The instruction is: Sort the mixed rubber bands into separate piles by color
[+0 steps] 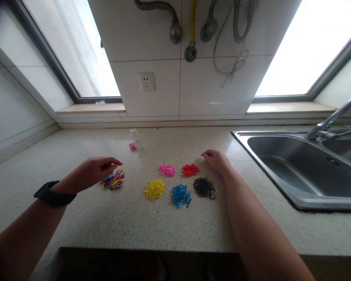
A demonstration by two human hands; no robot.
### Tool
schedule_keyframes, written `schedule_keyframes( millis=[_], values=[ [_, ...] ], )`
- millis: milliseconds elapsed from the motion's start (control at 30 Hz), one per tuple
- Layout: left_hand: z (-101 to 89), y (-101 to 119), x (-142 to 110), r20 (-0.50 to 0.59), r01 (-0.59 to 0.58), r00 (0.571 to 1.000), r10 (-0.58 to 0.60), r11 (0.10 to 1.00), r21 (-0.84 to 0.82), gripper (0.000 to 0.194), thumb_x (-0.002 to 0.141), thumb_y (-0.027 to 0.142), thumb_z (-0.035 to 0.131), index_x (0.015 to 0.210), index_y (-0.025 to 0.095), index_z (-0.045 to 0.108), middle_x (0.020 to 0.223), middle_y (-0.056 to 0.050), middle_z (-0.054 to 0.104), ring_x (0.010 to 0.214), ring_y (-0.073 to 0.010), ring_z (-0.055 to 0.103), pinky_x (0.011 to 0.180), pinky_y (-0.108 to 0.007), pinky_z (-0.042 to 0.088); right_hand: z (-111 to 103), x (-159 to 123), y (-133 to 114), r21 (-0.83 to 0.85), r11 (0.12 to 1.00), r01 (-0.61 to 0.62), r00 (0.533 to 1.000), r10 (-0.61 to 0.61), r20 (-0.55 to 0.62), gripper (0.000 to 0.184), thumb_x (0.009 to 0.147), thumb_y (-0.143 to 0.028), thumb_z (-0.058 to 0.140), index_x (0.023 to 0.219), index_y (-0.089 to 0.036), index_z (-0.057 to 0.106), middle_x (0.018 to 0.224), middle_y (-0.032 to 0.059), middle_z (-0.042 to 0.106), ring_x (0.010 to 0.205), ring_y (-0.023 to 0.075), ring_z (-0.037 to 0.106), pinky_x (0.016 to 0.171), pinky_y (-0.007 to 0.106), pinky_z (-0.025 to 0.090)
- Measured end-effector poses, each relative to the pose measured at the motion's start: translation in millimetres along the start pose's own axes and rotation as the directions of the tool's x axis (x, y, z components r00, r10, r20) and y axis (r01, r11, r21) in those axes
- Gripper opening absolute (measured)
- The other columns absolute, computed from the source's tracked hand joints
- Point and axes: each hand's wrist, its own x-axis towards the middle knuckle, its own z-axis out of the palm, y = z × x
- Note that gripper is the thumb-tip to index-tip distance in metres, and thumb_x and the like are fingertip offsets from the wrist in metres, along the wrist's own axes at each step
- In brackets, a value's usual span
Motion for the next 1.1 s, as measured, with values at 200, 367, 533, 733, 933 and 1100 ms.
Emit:
schedule_keyframes(
  millis=[200, 367, 533, 733, 933, 1100],
  values=[
    [15.5, -71.5, 3.1, 0.031, 0.245, 0.967, -0.253, 0.958, 0.148, 0.042, 0.09, 0.05, 0.047, 0.105, 0.024, 0.075, 0.075, -0.001, 0.073, 0.065, -0.0164, 0.063, 0.062, -0.024, 0.04, -0.7, 0.4, 0.2, -0.009, 1.0, -0.007, 1.0, 0.007, 0.011, 0.031, 0.088, -0.043, 0.055, 0.095, -0.024, 0.078, 0.09, 0.0059, 0.077, 0.081, 0.0217, 0.067, 0.072, 0.032, 0.047],
    [17.5, -89.7, 0.6, 0.03, 0.327, 0.939, -0.342, 0.918, 0.226, 0.044, 0.089, 0.052, 0.046, 0.107, 0.025, 0.076, 0.081, -0.004, 0.075, 0.074, -0.0205, 0.067, 0.065, -0.025, 0.041, -0.9, 0.1, -0.9, -0.015, 1.0, -0.005, 1.0, 0.005, 0.002, 0.03, 0.088, -0.041, 0.054, 0.095, -0.024, 0.078, 0.09, 0.0053, 0.077, 0.081, 0.0213, 0.068, 0.071, 0.031, 0.047],
    [19.5, -92.8, 1.3, 0.078, 0.314, 0.938, -0.337, 0.924, 0.217, 0.044, 0.088, 0.053, 0.048, 0.105, 0.025, 0.077, 0.085, -0.005, 0.076, 0.076, -0.0216, 0.068, 0.068, -0.027, 0.043, -0.5, 0.4, -0.3, -0.013, 1.0, -0.003, 1.0, 0.003, -0.003, 0.029, 0.087, -0.042, 0.055, 0.093, -0.025, 0.078, 0.089, 0.0053, 0.077, 0.078, 0.0213, 0.067, 0.068, 0.031, 0.046],
    [22.2, -94.3, 1.6, 0.096, 0.313, 0.936, -0.338, 0.926, 0.211, 0.041, 0.086, 0.053, 0.049, 0.102, 0.027, 0.077, 0.085, -0.005, 0.075, 0.076, -0.0217, 0.067, 0.068, -0.026, 0.043, 0.0, 1.0, -0.2, -0.016, 1.0, 0.003, 1.0, -0.003, -0.011, 0.028, 0.087, -0.041, 0.056, 0.093, -0.025, 0.078, 0.088, 0.0051, 0.077, 0.08, 0.0218, 0.067, 0.069, 0.032, 0.047],
    [23.4, -90.1, 2.1, 0.089, 0.307, 0.938, -0.334, 0.924, 0.228, 0.039, 0.086, 0.051, 0.049, 0.099, 0.026, 0.076, 0.083, -0.004, 0.075, 0.075, -0.0209, 0.067, 0.064, -0.025, 0.042, -0.8, 0.1, -2.5, -0.02, 1.0, -0.02, 1.0, 0.02, -0.007, 0.029, 0.087, -0.041, 0.055, 0.093, -0.025, 0.079, 0.089, 0.0048, 0.077, 0.079, 0.0212, 0.067, 0.068, 0.031, 0.046],
    [26.0, -91.8, 2.5, 0.089, 0.279, 0.95, -0.299, 0.941, 0.192, 0.041, 0.086, 0.053, 0.048, 0.097, 0.024, 0.075, 0.081, -0.005, 0.074, 0.073, -0.0213, 0.066, 0.064, -0.026, 0.042, -0.3, 1.2, -1.0, -0.023, 1.0, -0.019, 1.0, 0.019, 0.002, 0.031, 0.087, -0.043, 0.054, 0.094, -0.024, 0.078, 0.086, 0.0051, 0.077, 0.077, 0.0211, 0.067, 0.067, 0.031, 0.046]
  ],
)
